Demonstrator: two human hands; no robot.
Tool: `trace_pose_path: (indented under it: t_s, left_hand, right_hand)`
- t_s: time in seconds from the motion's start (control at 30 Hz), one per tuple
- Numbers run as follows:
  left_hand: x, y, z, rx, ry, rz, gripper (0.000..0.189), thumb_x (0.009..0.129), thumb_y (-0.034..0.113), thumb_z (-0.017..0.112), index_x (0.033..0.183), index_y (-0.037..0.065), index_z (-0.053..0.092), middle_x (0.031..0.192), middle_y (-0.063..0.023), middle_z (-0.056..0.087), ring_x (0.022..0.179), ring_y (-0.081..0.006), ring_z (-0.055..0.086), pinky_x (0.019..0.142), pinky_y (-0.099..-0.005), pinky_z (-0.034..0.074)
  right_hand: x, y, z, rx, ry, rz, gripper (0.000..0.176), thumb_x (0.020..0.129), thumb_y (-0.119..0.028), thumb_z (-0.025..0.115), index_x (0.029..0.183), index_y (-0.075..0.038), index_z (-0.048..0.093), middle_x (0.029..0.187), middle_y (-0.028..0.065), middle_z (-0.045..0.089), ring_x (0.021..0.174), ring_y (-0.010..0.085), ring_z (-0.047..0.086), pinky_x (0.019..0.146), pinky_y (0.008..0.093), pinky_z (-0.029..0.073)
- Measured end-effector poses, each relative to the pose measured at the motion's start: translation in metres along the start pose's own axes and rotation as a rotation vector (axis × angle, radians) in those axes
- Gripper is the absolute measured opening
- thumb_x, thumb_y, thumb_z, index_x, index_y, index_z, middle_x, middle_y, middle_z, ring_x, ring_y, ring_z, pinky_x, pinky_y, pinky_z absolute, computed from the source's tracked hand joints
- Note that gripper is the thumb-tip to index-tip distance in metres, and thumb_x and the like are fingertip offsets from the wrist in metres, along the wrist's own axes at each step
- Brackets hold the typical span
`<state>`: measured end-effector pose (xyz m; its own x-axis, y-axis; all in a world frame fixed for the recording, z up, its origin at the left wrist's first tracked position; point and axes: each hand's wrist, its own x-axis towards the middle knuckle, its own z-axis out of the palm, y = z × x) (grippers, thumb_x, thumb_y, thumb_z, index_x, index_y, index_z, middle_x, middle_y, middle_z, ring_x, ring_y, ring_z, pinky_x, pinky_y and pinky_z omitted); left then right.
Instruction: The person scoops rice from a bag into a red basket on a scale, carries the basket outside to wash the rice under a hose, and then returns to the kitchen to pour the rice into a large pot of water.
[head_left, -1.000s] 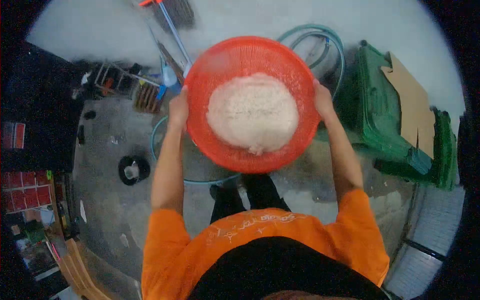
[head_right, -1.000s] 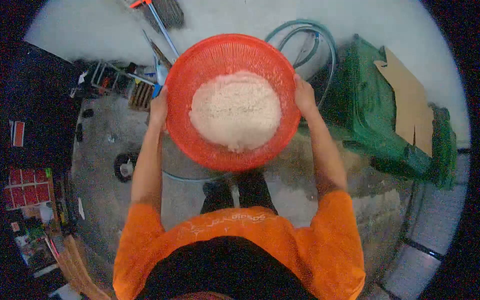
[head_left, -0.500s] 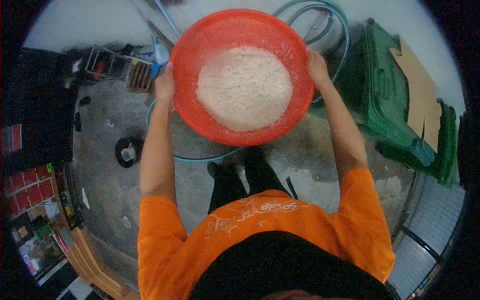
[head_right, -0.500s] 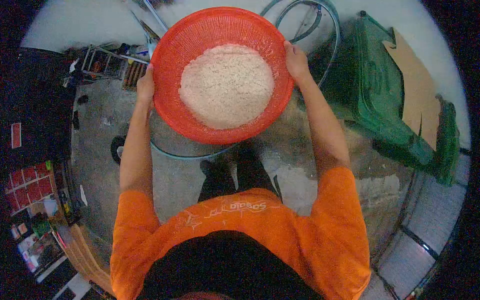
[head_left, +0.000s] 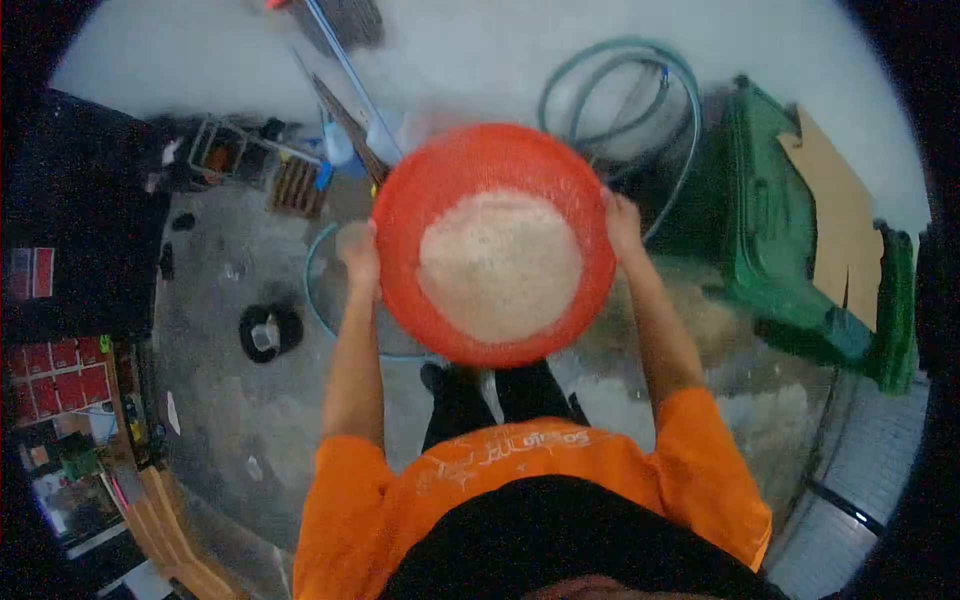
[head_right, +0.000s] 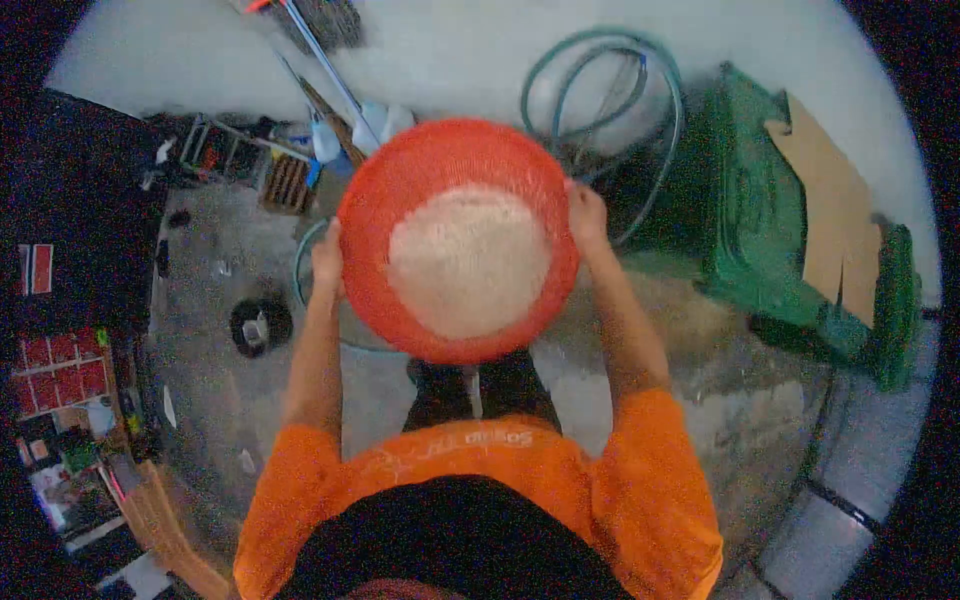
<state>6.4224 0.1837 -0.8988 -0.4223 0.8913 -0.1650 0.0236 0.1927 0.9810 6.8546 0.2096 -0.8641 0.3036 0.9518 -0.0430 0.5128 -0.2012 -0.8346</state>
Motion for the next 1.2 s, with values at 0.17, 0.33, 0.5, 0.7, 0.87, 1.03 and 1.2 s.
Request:
trace_pose_path:
  t_s: [0.17, 0.33, 0.5, 0.7, 0.87, 1.03, 1.2]
  left_hand:
    - [-0.046, 0.133, 0.010, 0.000, -0.065, -0.176, 0.039, 0.090, 0.032, 0.044, 0.095, -0.004, 0.057, 0.090, -0.0096, 0.059, 0.079, -0.0159, 0.052, 0.070, -0.0320, 0.042]
    - [-0.082, 0.177, 0.008, -0.278, 0.106, 0.102, 0.046, 0.091, 0.035, 0.041, 0.087, -0.007, 0.059, 0.084, -0.0100, 0.061, 0.074, -0.0187, 0.056, 0.065, -0.0356, 0.044]
    - [-0.057, 0.105, 0.005, 0.273, 0.073, 0.122, 0.046, 0.088, 0.036, 0.049, 0.071, -0.006, 0.056, 0.066, -0.0046, 0.050, 0.063, -0.0136, 0.040, 0.059, -0.0317, 0.039]
    - [-0.081, 0.107, 0.002, 0.032, 0.067, -0.101, 0.041, 0.087, 0.034, 0.051, 0.075, -0.005, 0.060, 0.073, -0.0061, 0.059, 0.067, -0.0122, 0.049, 0.063, -0.0302, 0.042]
    - [-0.094, 0.158, -0.004, 0.203, 0.110, 0.172, 0.038, 0.089, 0.032, 0.047, 0.079, -0.001, 0.061, 0.074, -0.0066, 0.059, 0.068, -0.0134, 0.047, 0.066, -0.0297, 0.041]
    - [-0.109, 0.210, -0.008, -0.035, 0.151, 0.373, 0.032, 0.090, 0.026, 0.044, 0.090, -0.002, 0.061, 0.075, -0.0117, 0.060, 0.072, -0.0131, 0.052, 0.065, -0.0297, 0.043]
    - [-0.048, 0.186, 0.010, 0.346, 0.006, 0.354, 0.043, 0.091, 0.036, 0.035, 0.091, 0.002, 0.061, 0.084, -0.0221, 0.060, 0.074, -0.0332, 0.059, 0.068, -0.0412, 0.046]
  right_hand:
    - [-0.001, -0.051, -0.039, 0.303, -0.038, -0.156, 0.035, 0.091, -0.029, 0.041, 0.086, 0.002, 0.056, 0.081, 0.0103, 0.059, 0.075, 0.0158, 0.051, 0.071, 0.0311, 0.041]
    - [-0.024, -0.092, -0.070, 0.532, 0.041, -0.158, 0.031, 0.092, -0.027, 0.041, 0.088, 0.000, 0.055, 0.084, 0.0056, 0.057, 0.078, 0.0129, 0.050, 0.073, 0.0287, 0.041]
    - [-0.020, -0.029, -0.039, 0.112, 0.049, -0.214, 0.038, 0.090, -0.032, 0.043, 0.081, 0.003, 0.055, 0.075, 0.0087, 0.056, 0.073, 0.0163, 0.050, 0.070, 0.0300, 0.040]
    - [-0.033, -0.049, -0.044, 0.152, -0.059, -0.071, 0.038, 0.089, -0.031, 0.045, 0.088, 0.005, 0.057, 0.079, 0.0136, 0.059, 0.076, 0.0157, 0.052, 0.072, 0.0307, 0.041]
    - [-0.036, -0.082, -0.076, 0.292, 0.037, -0.323, 0.034, 0.089, -0.029, 0.046, 0.091, 0.003, 0.058, 0.087, 0.0081, 0.060, 0.080, 0.0149, 0.052, 0.075, 0.0298, 0.042]
    - [-0.056, -0.133, -0.097, 0.852, 0.023, -0.151, 0.031, 0.091, -0.022, 0.040, 0.098, 0.003, 0.057, 0.096, 0.0074, 0.059, 0.086, 0.0161, 0.054, 0.079, 0.0302, 0.042]
    - [0.020, -0.102, -0.087, 0.369, -0.207, -0.161, 0.047, 0.091, -0.036, 0.043, 0.113, 0.004, 0.051, 0.111, 0.0085, 0.054, 0.097, 0.0178, 0.053, 0.084, 0.0304, 0.042]
